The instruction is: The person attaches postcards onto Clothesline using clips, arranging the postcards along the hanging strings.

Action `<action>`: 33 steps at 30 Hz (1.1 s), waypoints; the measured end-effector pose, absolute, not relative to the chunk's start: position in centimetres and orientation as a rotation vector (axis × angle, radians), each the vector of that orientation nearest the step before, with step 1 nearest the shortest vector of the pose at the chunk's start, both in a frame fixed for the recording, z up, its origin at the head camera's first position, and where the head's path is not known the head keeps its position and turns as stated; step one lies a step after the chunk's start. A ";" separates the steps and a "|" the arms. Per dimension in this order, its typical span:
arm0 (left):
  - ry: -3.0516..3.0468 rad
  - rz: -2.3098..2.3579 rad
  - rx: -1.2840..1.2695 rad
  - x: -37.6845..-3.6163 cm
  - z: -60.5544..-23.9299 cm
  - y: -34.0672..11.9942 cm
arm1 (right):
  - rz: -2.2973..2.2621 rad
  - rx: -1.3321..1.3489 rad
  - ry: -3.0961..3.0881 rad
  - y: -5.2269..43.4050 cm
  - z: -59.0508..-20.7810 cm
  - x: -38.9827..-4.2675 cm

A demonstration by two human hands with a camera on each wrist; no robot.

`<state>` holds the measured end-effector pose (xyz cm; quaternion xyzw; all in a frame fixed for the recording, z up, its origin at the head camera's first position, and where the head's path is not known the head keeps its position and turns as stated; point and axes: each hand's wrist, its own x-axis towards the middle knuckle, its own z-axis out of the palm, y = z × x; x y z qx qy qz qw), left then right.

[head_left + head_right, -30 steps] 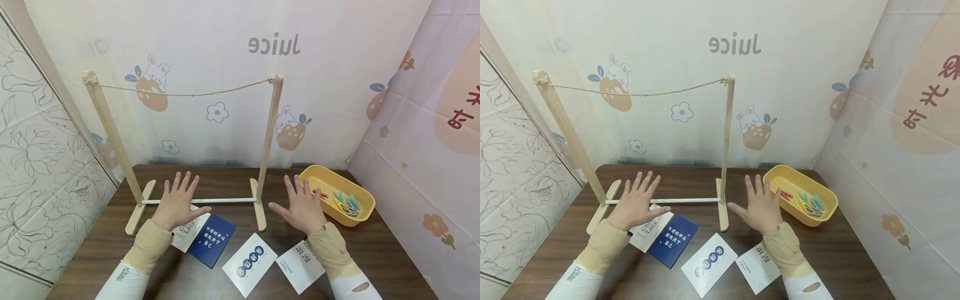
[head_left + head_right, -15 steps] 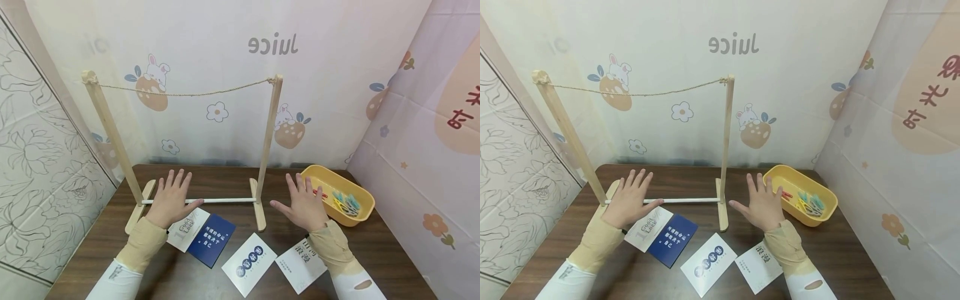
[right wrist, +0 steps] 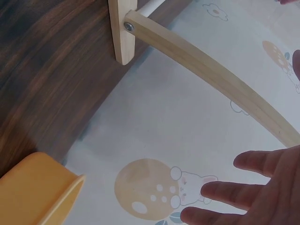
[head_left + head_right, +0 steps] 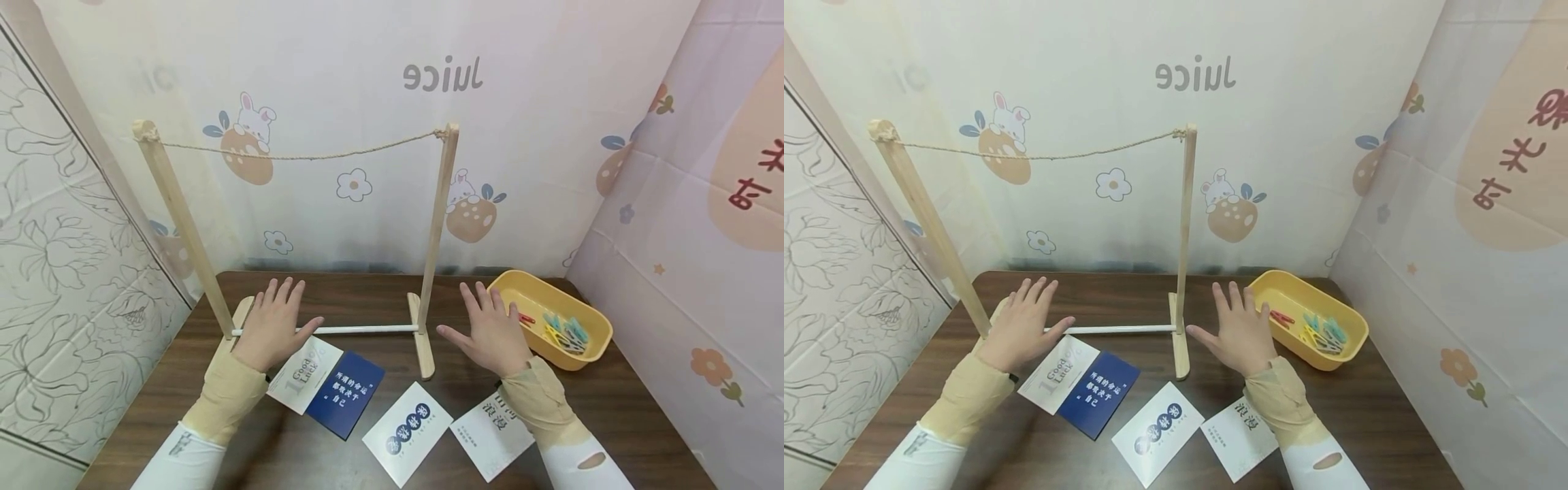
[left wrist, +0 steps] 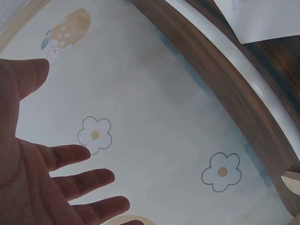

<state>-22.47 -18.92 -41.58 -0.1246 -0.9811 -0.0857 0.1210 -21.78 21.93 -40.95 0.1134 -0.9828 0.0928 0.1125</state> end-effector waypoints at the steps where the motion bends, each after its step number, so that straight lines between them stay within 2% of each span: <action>1: -2.860 -0.252 -0.361 -22.5 -41.5 -19.0 | 0.270 0.337 -2.885 21.9 -41.0 -21.8; 16: -2.692 -0.328 -0.376 -22.7 -40.3 -21.6 | 0.262 0.410 -2.844 22.0 -40.1 -22.1; 33: -2.603 -0.383 -0.292 -22.5 -40.6 -23.7 | 0.488 0.502 -2.764 21.5 -39.6 -22.4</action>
